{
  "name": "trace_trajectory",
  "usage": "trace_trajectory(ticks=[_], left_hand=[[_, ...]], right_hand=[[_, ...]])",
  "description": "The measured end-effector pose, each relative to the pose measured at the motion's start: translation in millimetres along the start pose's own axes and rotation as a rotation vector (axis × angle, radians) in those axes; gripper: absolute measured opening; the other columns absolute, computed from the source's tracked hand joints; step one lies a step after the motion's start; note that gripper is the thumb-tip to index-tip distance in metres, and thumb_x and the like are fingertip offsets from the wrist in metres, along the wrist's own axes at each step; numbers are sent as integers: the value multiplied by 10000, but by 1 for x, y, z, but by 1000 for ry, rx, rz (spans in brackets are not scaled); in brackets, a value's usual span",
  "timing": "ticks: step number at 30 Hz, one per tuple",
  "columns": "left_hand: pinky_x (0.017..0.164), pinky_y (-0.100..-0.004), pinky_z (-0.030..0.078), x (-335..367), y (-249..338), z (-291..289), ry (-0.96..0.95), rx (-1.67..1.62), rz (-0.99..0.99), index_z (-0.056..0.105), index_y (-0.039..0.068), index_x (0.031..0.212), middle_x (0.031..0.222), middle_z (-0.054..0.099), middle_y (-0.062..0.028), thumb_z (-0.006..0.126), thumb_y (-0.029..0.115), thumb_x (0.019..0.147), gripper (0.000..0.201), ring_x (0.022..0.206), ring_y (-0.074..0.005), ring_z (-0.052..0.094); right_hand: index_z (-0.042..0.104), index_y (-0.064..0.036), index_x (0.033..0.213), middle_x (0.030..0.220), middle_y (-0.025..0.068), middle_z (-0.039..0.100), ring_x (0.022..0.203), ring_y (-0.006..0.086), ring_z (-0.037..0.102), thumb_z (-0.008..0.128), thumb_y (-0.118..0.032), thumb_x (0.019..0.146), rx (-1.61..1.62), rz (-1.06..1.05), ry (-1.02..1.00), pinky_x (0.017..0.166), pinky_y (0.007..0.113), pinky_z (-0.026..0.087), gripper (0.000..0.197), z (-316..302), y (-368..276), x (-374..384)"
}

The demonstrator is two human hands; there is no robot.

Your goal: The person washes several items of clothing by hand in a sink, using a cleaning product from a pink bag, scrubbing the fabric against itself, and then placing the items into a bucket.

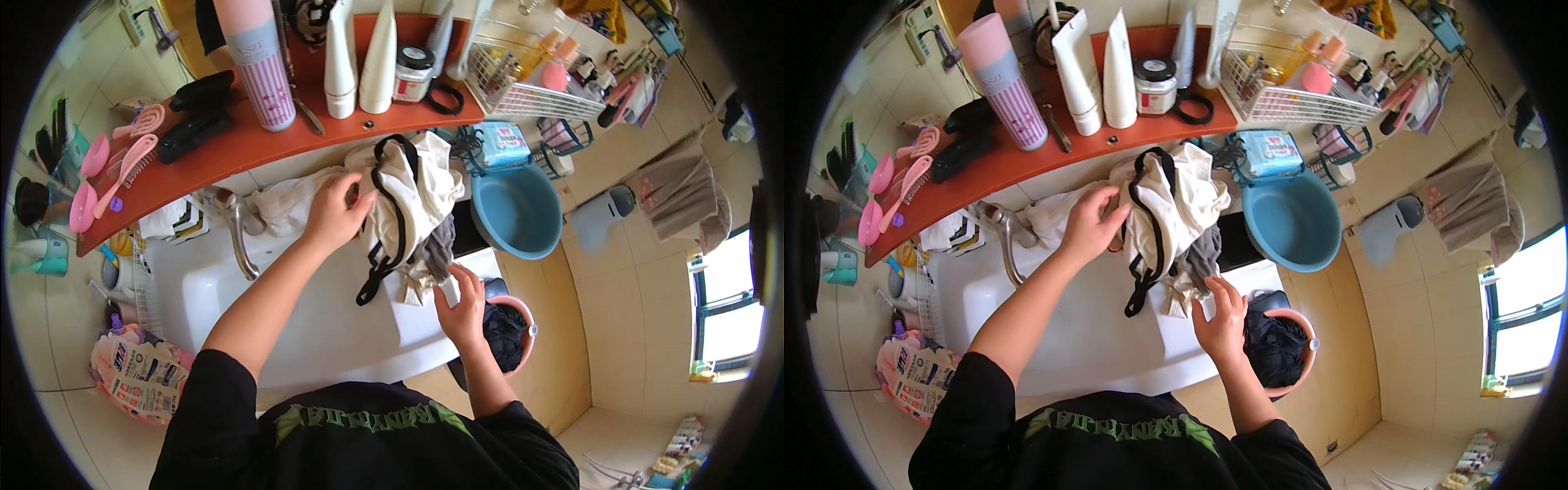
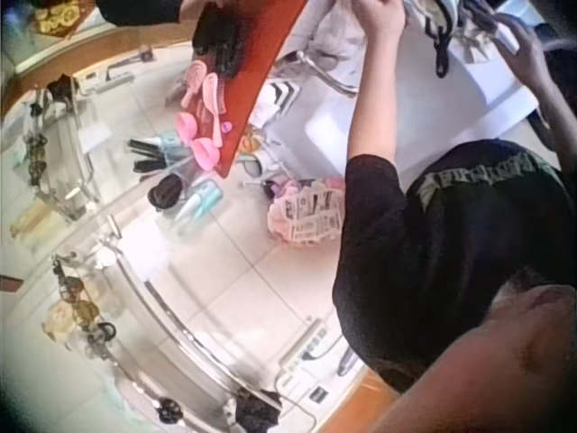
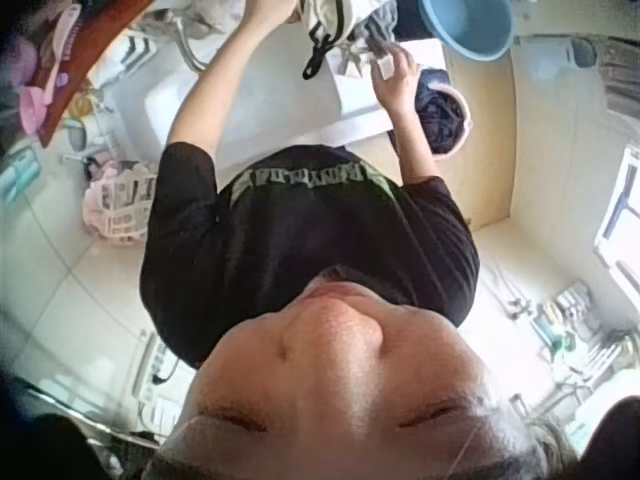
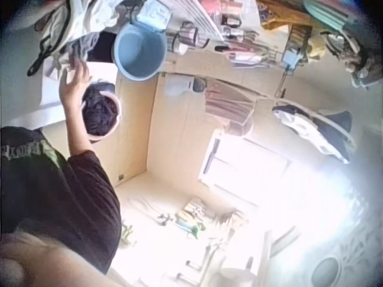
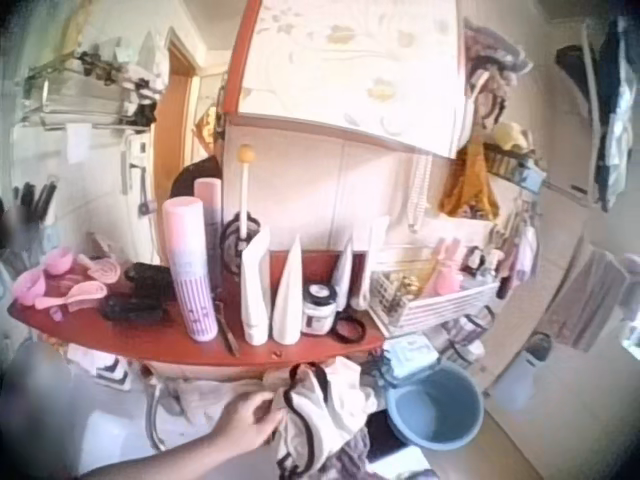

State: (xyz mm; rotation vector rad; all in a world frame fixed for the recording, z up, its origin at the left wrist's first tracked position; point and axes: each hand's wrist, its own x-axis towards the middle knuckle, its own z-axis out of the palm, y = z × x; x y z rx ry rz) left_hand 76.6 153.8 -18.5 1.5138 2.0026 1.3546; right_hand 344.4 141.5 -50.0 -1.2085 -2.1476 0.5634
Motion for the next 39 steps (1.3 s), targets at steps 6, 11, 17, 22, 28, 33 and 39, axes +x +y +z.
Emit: trace_trajectory(ticks=[6, 11, 17, 22, 28, 33, 39], left_hand=[[788, -400, 428, 22, 37, 31, -129, 278, -80, 546, 13, 1049, 905, 619, -153, 660, 247, 713, 425, 876, -340, 574], [665, -343, 462, -6, 73, 19, 276, -159, 352, 598, -5, 892, 823, 616, -152, 624, 57, 726, 180, 731, -301, 591], [724, -256, 452, -50, 87, -31, -77, -486, 332, 579, 7, 1012, 951, 596, -60, 580, 1, 787, 226, 832, -132, 560], [759, -293, 481, -102, 86, -10, -692, -490, 403, 619, 81, 1000, 1016, 589, -81, 616, -72, 686, 349, 930, -202, 568], [840, -314, 448, -142, 66, -9, -733, -383, 331, 589, 81, 1075, 1098, 556, -128, 670, 9, 656, 433, 999, -269, 550], [921, -351, 396, -107, 32, 2, -562, -307, 153, 547, 41, 1117, 1143, 542, -144, 696, 106, 683, 463, 1073, -279, 510], [1013, -427, 273, -10, 28, 40, -105, 299, -147, 233, 55, 1346, 1367, 183, -284, 726, 476, 593, 994, 1248, -411, 265]], right_hand=[[450, -37, 1167, 1094, 158, 525, 1058, 342, 478, 659, -117, 703, 107, 74, 7, 919, 435, 358, 515, -6, -5, -15], [353, -38, 1261, 1154, 187, 508, 1062, 263, 508, 616, -116, 802, 445, 332, 5, 899, 372, 405, 536, -8, 9, -25], [303, -208, 1327, 1217, 118, 477, 1128, 251, 451, 455, -388, 890, 1224, 724, -128, 900, 423, 348, 497, -4, -14, -6], [423, -76, 1239, 1154, 125, 529, 1006, 263, 544, 529, -377, 781, 2037, 482, -360, 855, 438, 438, 558, 20, 16, -4], [506, 30, 1112, 1003, 149, 596, 871, 258, 601, 425, -207, 855, 1924, 604, -66, 777, 369, 494, 358, -20, 14, -21], [517, 16, 1087, 959, 145, 598, 833, 248, 602, 449, -174, 830, 1728, 665, 120, 744, 359, 499, 327, -77, 20, -21], [531, -1, 1059, 908, 142, 601, 786, 236, 603, 478, -136, 799, 1623, 787, 196, 705, 347, 506, 297, -84, 28, -37]])
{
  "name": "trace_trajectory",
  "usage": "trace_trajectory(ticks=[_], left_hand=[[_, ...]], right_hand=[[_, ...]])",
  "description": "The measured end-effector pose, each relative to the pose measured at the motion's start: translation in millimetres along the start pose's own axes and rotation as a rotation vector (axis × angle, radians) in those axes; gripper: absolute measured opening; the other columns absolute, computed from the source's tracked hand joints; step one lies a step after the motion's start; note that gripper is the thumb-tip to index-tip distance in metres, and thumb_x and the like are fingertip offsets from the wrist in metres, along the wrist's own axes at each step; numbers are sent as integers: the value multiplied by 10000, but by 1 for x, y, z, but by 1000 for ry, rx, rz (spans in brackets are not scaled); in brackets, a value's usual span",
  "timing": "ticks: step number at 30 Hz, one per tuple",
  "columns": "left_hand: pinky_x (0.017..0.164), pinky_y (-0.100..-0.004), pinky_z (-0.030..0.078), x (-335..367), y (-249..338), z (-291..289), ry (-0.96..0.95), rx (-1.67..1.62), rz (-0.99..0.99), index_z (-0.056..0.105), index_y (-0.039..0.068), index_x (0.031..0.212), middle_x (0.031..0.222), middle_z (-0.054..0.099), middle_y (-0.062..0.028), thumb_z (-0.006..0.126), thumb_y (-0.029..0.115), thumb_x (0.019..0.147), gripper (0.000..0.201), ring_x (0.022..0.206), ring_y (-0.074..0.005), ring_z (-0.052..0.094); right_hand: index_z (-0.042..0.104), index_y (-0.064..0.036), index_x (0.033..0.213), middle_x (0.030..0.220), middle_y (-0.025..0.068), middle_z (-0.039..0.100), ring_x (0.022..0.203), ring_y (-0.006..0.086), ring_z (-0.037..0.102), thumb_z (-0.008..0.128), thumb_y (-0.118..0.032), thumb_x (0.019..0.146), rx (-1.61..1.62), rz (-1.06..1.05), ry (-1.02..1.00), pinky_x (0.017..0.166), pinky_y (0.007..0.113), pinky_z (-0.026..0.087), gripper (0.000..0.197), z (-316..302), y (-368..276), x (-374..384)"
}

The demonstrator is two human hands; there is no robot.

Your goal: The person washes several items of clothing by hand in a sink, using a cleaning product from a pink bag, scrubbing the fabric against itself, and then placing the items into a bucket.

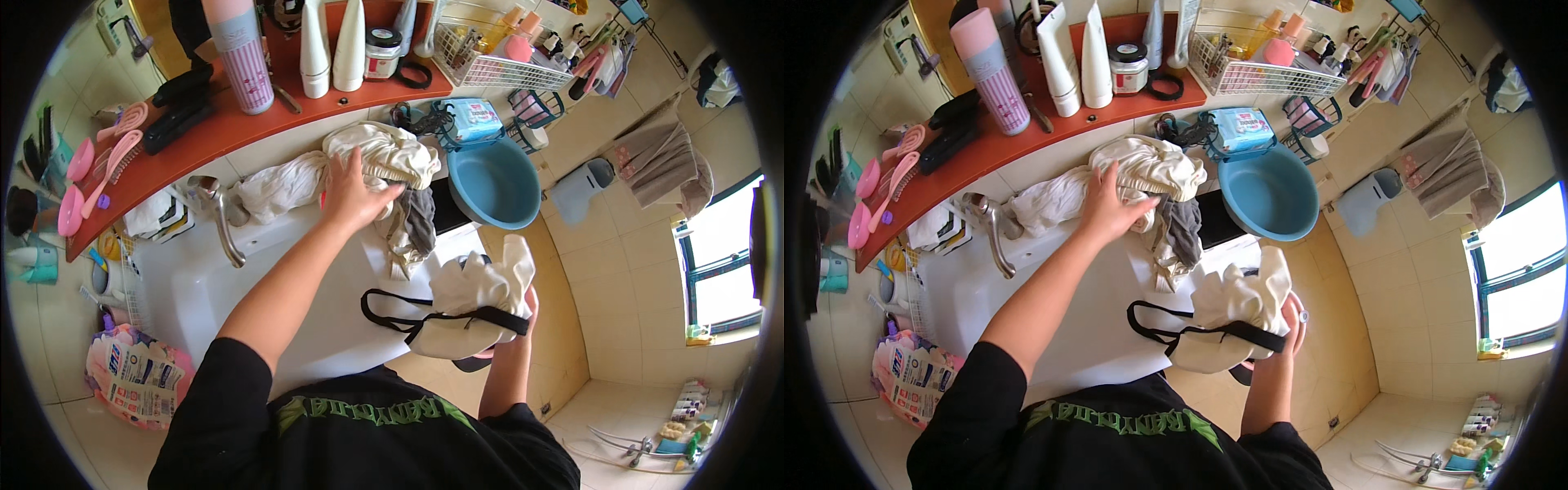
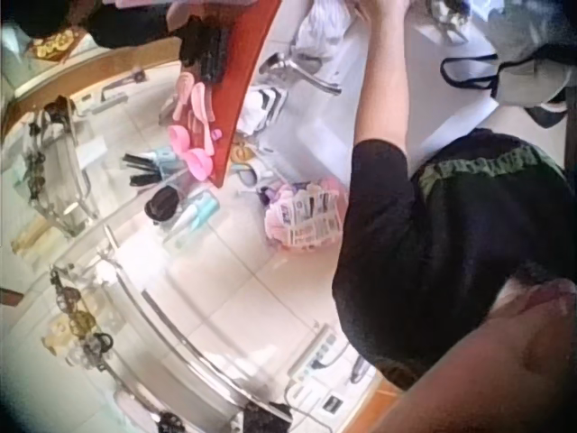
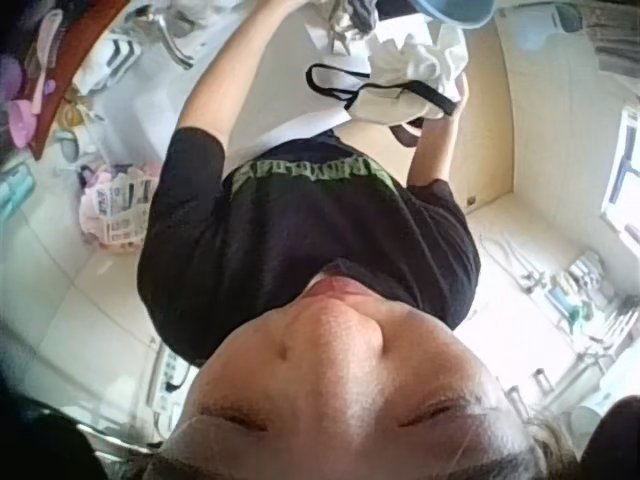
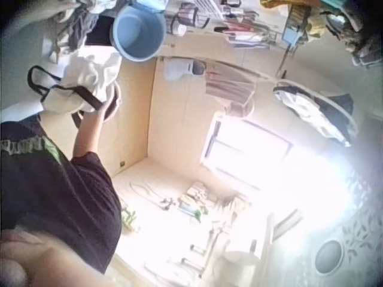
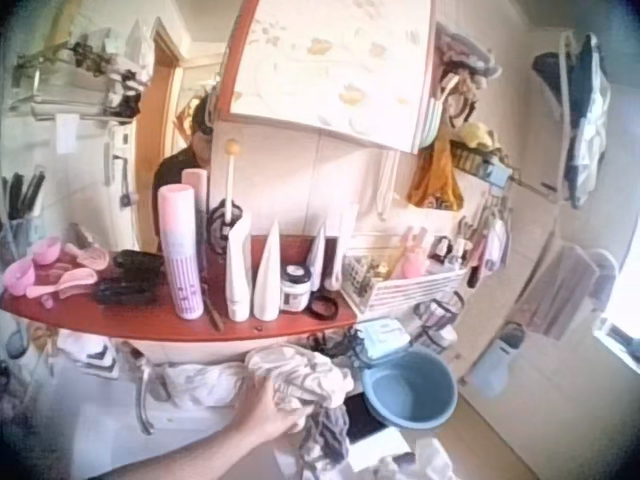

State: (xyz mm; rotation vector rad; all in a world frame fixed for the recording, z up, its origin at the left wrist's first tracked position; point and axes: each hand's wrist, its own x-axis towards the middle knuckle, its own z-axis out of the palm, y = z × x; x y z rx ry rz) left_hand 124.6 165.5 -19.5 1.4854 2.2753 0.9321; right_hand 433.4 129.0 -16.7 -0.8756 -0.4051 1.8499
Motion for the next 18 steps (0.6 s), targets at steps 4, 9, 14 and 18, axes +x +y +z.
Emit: trace_trajectory(ticks=[4, 9, 14, 18], left_hand=[[1028, -387, 267, 43, -2, 25, -157, 97, -212, 159, 118, 1386, 1400, 91, -275, 725, 519, 549, 1087, 1284, -379, 220], [924, -353, 392, 32, -22, 41, -153, -68, -99, 395, 94, 1270, 1227, 400, -186, 701, 301, 519, 837, 1109, -326, 448], [933, -356, 386, -29, -27, 45, -282, -267, 227, 454, 85, 1218, 1221, 430, -159, 684, 182, 537, 725, 1116, -309, 448], [975, -363, 347, -29, -43, 25, -376, -273, 295, 422, 146, 1274, 1327, 348, -162, 719, 192, 580, 757, 1194, -315, 387]], right_hand=[[539, -13, 1039, 873, 139, 603, 756, 228, 604, 498, -110, 779, -9, 38, 31, 678, 339, 511, 281, 1, 7, -6], [551, -27, 1015, 830, 136, 605, 717, 219, 605, 522, -77, 754, -5, 42, 82, 646, 328, 517, 268, 1, 5, -7], [562, -41, 991, 787, 133, 607, 679, 209, 606, 546, -45, 728, -51, -100, 222, 613, 318, 523, 264, 3, 7, -1], [576, -4, 922, 790, 116, 607, 695, 192, 607, 555, -23, 740, -435, -322, 121, 623, 301, 517, 184, 17, 16, -2]])
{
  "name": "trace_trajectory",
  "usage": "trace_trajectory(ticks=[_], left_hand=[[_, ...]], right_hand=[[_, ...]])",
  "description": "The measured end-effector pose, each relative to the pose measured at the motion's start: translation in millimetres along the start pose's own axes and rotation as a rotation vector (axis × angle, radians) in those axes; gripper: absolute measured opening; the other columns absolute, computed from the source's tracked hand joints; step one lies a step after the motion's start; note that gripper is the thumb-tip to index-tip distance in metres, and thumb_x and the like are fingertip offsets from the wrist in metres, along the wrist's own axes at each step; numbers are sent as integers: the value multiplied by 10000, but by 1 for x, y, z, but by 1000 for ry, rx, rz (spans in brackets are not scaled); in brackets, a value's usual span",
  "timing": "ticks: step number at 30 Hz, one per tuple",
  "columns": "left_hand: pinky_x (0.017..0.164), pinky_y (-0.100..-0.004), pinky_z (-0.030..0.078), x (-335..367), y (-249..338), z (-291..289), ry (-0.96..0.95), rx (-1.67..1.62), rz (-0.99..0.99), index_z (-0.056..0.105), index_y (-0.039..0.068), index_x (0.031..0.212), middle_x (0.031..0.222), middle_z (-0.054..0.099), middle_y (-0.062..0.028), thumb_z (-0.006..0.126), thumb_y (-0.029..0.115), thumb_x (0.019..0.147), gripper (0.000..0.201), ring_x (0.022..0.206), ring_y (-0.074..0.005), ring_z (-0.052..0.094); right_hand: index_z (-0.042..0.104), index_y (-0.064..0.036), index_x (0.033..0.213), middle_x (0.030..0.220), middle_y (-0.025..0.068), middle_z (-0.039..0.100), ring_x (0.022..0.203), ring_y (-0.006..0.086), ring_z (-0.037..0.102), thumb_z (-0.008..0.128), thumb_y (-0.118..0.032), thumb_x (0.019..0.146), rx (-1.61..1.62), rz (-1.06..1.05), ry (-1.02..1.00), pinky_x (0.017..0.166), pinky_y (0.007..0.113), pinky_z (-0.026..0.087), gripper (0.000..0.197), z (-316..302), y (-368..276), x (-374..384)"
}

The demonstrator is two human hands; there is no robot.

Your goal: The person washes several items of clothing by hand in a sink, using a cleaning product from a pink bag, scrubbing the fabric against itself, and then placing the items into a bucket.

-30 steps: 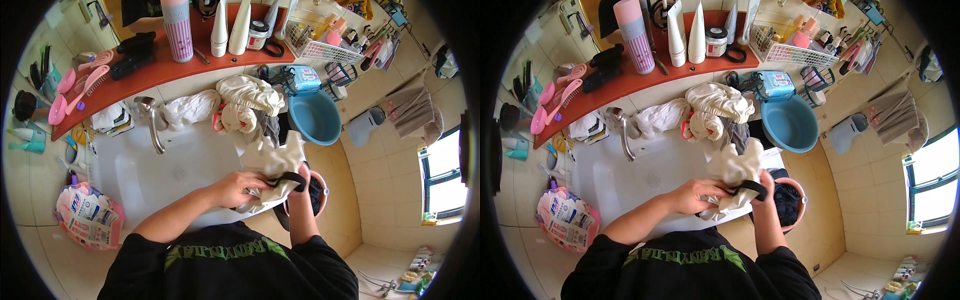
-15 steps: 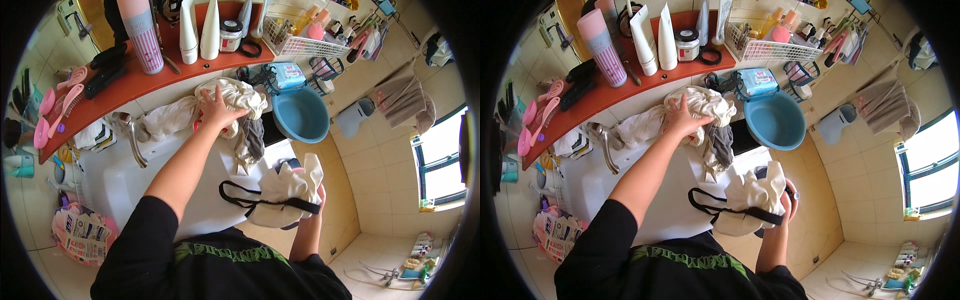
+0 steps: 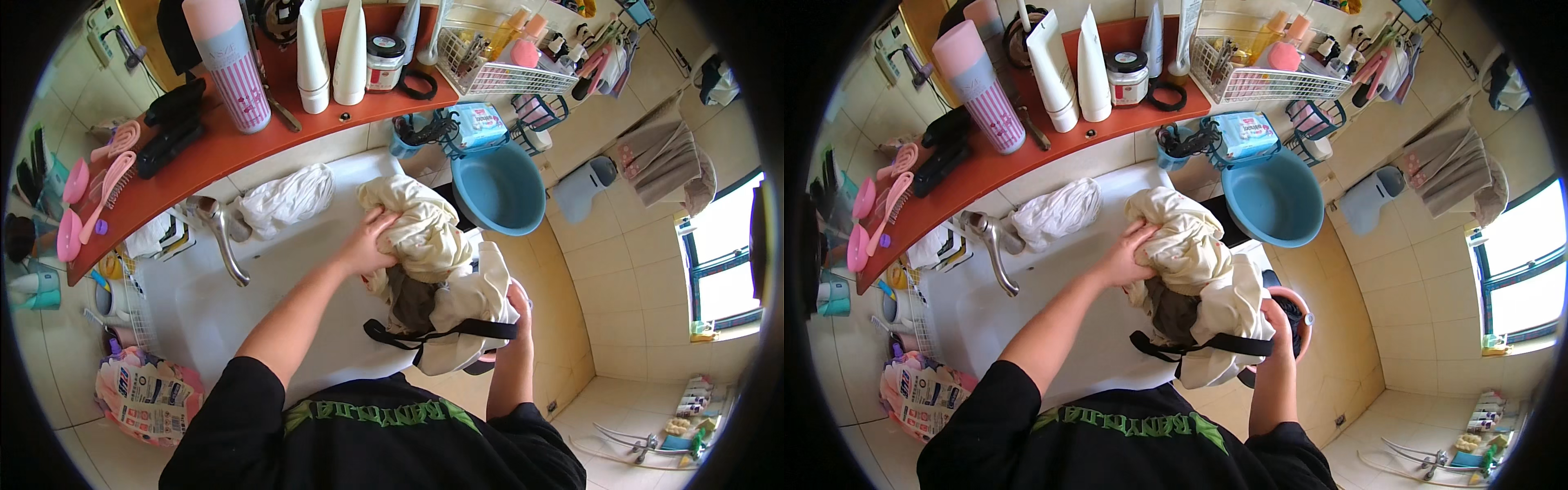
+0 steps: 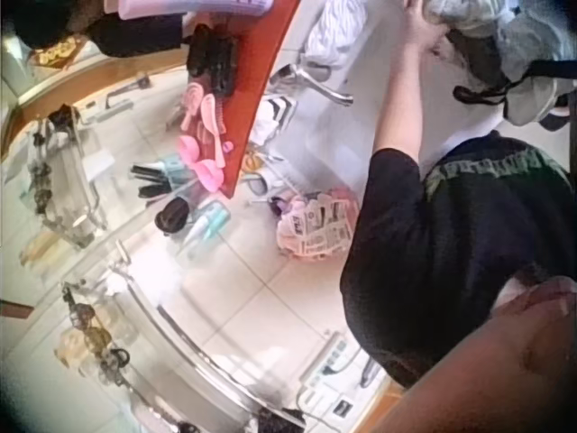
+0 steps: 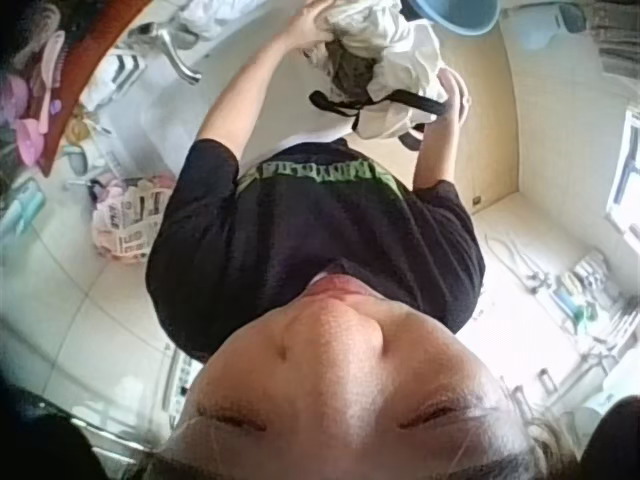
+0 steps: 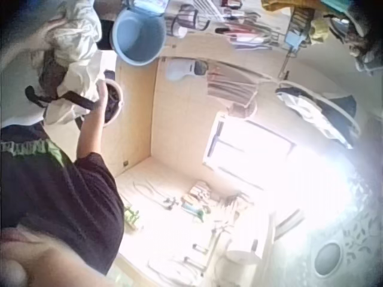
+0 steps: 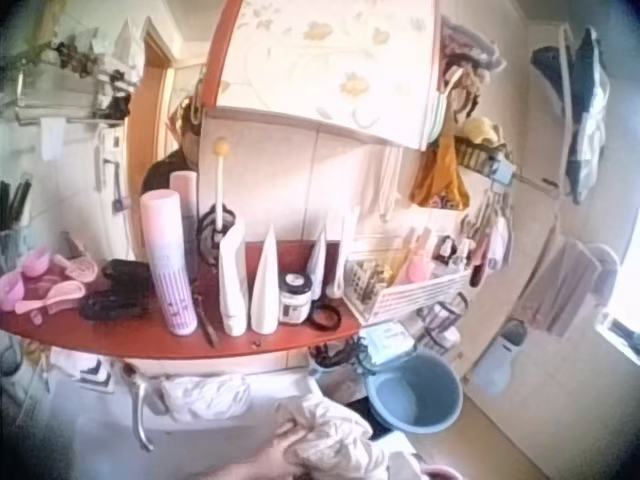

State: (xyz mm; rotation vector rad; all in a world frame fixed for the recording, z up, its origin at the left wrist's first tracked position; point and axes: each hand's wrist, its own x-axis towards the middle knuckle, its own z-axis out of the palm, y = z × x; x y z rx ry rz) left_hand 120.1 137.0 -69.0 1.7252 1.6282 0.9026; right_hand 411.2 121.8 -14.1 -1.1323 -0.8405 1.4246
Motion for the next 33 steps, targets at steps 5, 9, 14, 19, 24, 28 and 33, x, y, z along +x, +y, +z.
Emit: trace_trajectory(ticks=[5, 9, 14, 19, 24, 28, 33], left_hand=[[1008, -385, 293, -15, 46, -68, 63, 134, 111, 309, 134, 1351, 1434, 165, -124, 791, 318, 572, 934, 1275, -288, 278], [925, -369, 372, -66, 114, -62, -158, -859, 69, 182, 110, 1379, 1291, 378, -110, 798, 336, 564, 1046, 1148, -235, 427], [789, -295, 452, -10, 58, -71, 472, -613, 20, 541, -27, 1076, 981, 595, -96, 516, -100, 593, 490, 897, -176, 569], [890, -380, 397, 46, 21, -78, 429, 548, 263, 464, 48, 1181, 1165, 487, -179, 597, -41, 610, 593, 1089, -348, 454], [958, -584, 246, 41, 44, -23, 180, 480, 182, 461, 165, 1236, 1356, 291, -182, 673, 324, 667, 628, 1232, -413, 280], [951, -490, 319, 15, 85, 13, 32, 611, 293, 553, 85, 1121, 1257, 439, -164, 708, 321, 646, 553, 1181, -336, 394], [610, -320, 463, 42, 26, -10, 510, 134, 210, 589, -8, 857, 758, 616, -133, 635, 62, 672, 203, 669, -259, 605]], right_hand=[[575, 41, 977, 949, 181, 615, 821, 273, 623, 512, -90, 800, 309, 228, -166, 755, 367, 516, 228, -14, -28, 7], [483, -31, 1158, 1044, 123, 582, 899, 232, 589, 528, -257, 829, 329, 408, -349, 787, 351, 476, 402, 130, -66, -17], [419, -49, 1209, 1074, 84, 547, 977, 184, 540, 555, -306, 854, -46, 183, -416, 792, 321, 457, 459, 152, -47, 29], [567, -9, 1023, 865, 39, 609, 832, 116, 571, 605, -195, 815, -511, 74, -29, 702, 242, 453, 282, 26, -4, 53], [593, 34, 960, 871, 113, 623, 799, 184, 589, 685, -191, 744, -802, 38, -146, 709, 288, 474, 325, -26, 62, 11], [535, 22, 1067, 1126, 223, 496, 1038, 336, 497, 782, -313, 601, -882, -324, -242, 869, 390, 412, 625, 26, 66, -16], [573, 19, 897, 1207, 267, 429, 1067, 425, 451, 752, -191, 598, -1088, -586, -201, 901, 442, 379, 407, 47, 82, -4]])
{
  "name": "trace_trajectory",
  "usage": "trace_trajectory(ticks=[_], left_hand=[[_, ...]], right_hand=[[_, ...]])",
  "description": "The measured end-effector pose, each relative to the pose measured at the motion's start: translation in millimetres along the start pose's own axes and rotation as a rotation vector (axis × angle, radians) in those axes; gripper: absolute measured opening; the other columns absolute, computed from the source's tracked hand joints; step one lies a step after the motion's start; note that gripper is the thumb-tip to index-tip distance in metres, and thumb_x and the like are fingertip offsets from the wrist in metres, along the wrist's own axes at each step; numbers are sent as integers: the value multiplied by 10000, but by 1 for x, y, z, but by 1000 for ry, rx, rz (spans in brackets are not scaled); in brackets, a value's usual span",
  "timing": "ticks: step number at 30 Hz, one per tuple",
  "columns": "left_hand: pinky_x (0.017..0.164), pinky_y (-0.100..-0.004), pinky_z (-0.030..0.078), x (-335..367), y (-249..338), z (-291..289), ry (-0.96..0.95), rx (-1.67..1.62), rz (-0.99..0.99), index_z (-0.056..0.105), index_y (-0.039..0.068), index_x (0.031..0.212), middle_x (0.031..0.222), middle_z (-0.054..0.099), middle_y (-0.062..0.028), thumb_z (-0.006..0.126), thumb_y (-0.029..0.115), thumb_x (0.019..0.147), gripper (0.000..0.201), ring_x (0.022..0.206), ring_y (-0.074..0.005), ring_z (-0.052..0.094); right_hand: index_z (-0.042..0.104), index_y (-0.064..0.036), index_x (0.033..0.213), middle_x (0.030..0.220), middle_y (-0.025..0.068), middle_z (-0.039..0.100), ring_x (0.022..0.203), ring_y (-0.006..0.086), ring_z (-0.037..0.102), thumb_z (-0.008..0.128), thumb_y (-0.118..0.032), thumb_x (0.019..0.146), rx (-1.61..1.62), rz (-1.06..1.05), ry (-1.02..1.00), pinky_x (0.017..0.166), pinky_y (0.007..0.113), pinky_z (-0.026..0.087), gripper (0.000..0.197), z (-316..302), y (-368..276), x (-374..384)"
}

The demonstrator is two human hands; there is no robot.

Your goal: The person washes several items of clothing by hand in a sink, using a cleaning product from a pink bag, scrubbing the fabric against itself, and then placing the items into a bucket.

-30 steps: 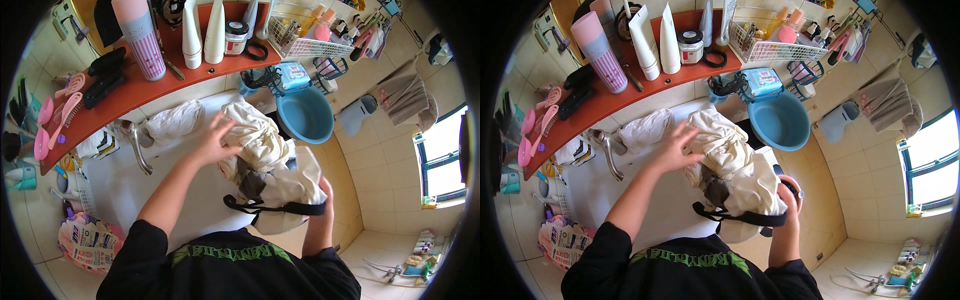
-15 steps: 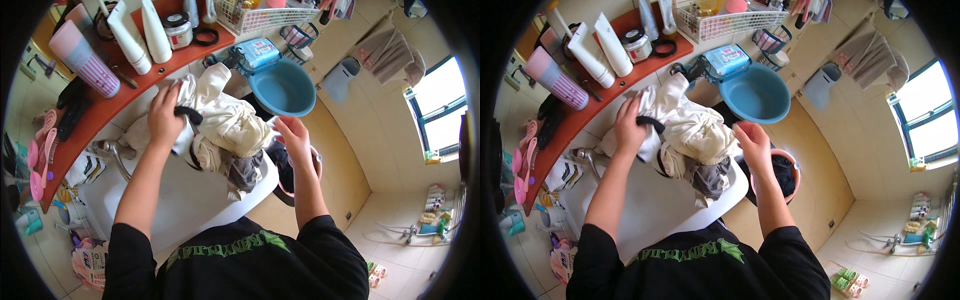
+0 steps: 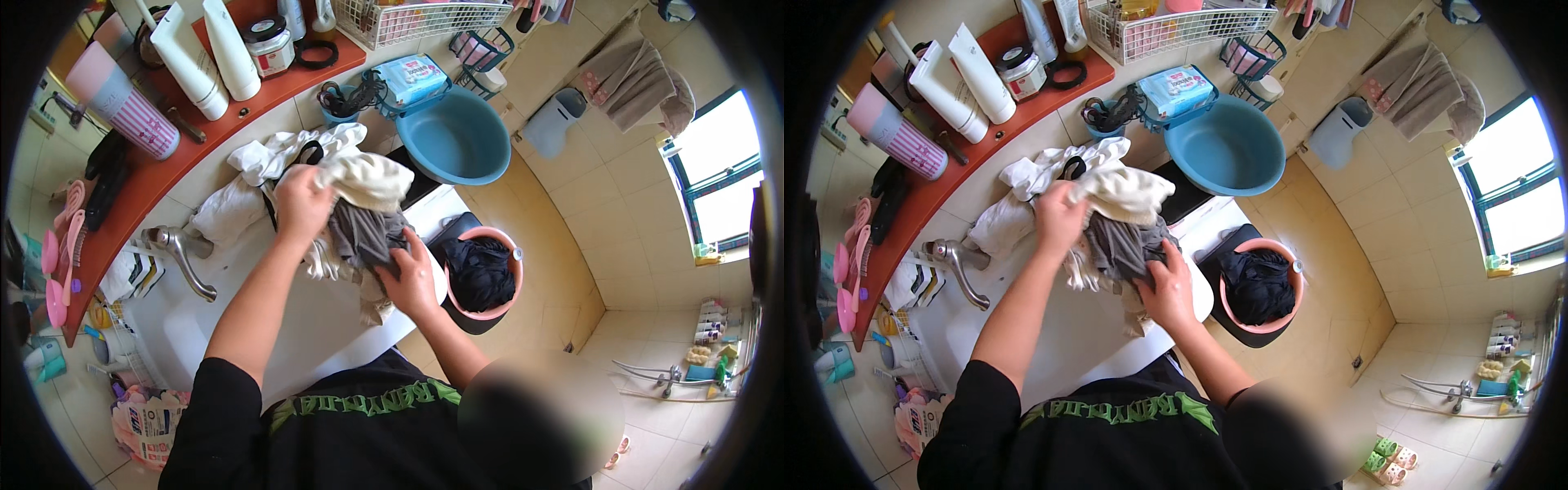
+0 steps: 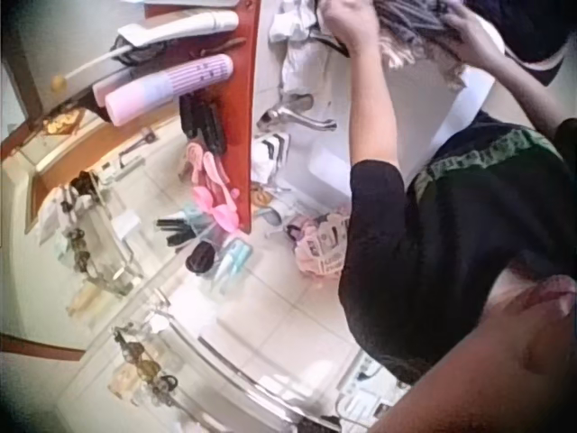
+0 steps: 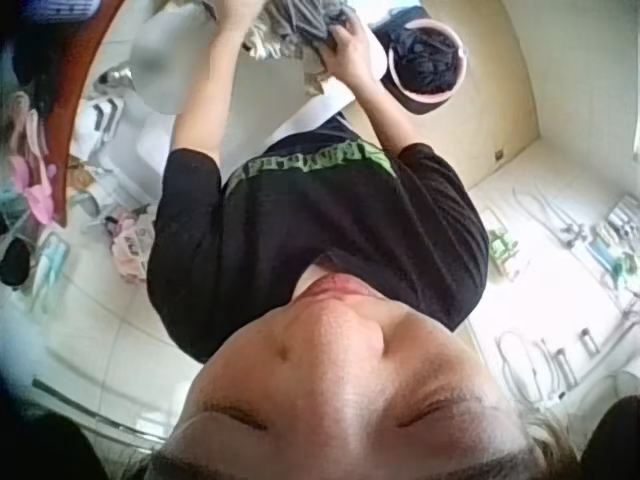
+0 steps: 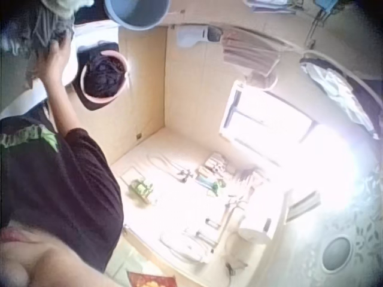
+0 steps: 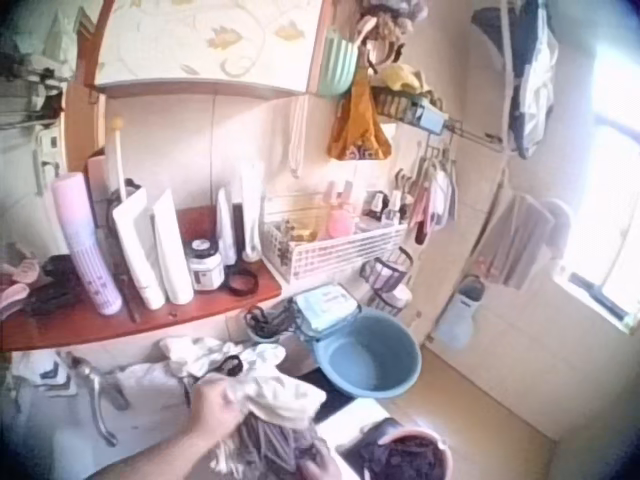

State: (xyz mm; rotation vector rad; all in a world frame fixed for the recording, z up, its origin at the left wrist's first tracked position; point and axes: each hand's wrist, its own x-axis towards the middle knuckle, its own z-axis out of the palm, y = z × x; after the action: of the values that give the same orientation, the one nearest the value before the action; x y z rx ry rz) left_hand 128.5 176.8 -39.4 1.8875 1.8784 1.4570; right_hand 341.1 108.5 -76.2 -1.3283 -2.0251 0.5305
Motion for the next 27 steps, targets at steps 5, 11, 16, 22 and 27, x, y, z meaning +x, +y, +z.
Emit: trace_trajectory(ticks=[5, 11, 16, 22, 27], left_hand=[[771, -412, 426, 8, -43, -42, 218, 153, -346, 556, 0, 936, 923, 573, -187, 564, 50, 684, 257, 869, -366, 543], [980, -486, 267, -38, 7, -33, -187, 204, 95, 443, 91, 1224, 1282, 390, -174, 623, 183, 676, 585, 1191, -375, 350], [989, -577, 197, -44, -10, -24, -570, 465, -154, 402, 170, 1280, 1343, 308, -138, 679, 323, 605, 746, 1264, -385, 222], [849, -420, 408, -22, -39, -22, -280, 144, -96, 502, 66, 1104, 1046, 514, -167, 620, 208, 633, 506, 991, -361, 480], [760, -443, 432, -15, -28, 16, -12, 236, -126, 507, 61, 1019, 958, 527, -154, 636, 228, 642, 431, 897, -363, 508]], right_hand=[[549, 24, 984, 1169, 181, 508, 1015, 269, 531, 631, -105, 749, 739, 280, -7, 868, 331, 407, 280, -16, 31, 3], [487, 12, 1139, 1035, 104, 575, 945, 202, 556, 510, -190, 828, 1423, 688, 243, 843, 296, 426, 372, -55, 20, 48], [518, -24, 1096, 1025, 103, 575, 953, 210, 552, 500, -260, 833, 1469, 429, 235, 823, 329, 447, 353, -85, -29, 101], [523, -23, 1081, 1078, 138, 554, 1014, 253, 530, 438, -332, 862, 1241, -491, 661, 863, 396, 439, 388, -189, -35, 120], [516, -15, 1088, 1080, 135, 551, 1010, 245, 530, 459, -308, 841, 1219, -377, 619, 863, 380, 435, 387, -216, -71, 71]])
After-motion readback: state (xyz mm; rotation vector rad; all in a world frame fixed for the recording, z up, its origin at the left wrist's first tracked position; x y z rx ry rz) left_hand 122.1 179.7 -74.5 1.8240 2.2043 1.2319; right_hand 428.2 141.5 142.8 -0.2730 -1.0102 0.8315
